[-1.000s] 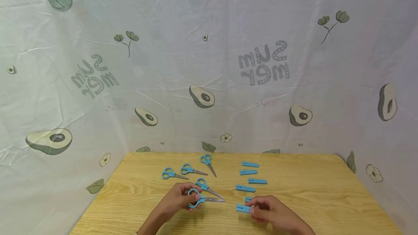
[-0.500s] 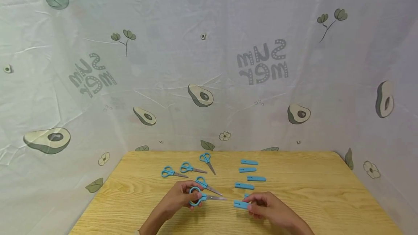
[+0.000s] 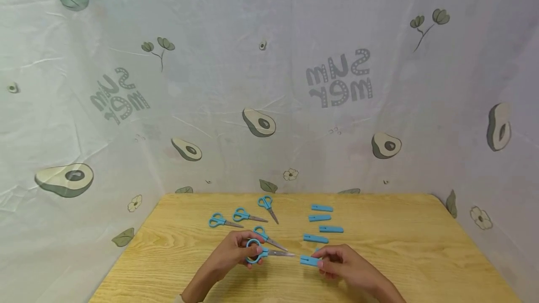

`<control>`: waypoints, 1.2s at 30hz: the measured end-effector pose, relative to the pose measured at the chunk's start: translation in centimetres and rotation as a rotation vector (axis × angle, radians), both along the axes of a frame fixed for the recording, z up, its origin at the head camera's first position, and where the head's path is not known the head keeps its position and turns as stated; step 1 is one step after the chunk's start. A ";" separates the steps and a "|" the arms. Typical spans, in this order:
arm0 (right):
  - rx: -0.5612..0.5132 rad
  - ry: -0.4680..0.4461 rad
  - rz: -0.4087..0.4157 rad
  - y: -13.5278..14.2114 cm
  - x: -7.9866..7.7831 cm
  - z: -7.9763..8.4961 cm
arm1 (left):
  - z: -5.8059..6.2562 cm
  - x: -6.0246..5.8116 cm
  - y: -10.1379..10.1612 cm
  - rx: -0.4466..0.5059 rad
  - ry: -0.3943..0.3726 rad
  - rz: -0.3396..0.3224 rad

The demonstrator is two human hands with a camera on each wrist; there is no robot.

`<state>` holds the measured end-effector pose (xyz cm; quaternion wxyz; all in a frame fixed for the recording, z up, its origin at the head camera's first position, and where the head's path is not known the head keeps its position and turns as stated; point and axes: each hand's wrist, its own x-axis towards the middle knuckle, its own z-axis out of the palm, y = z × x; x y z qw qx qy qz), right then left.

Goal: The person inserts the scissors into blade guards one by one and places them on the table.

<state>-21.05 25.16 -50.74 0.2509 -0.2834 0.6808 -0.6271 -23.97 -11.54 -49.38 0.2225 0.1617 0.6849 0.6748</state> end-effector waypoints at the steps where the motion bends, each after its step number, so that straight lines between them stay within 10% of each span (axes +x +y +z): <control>1: -0.004 -0.001 0.002 -0.1 0.0 0.0 | 0.1 0.1 0.0 0.000 -0.004 -0.002; 36: 0.018 0.017 -0.021 -0.6 -0.8 0.4 | 0.5 -0.1 0.4 -0.002 -0.001 0.007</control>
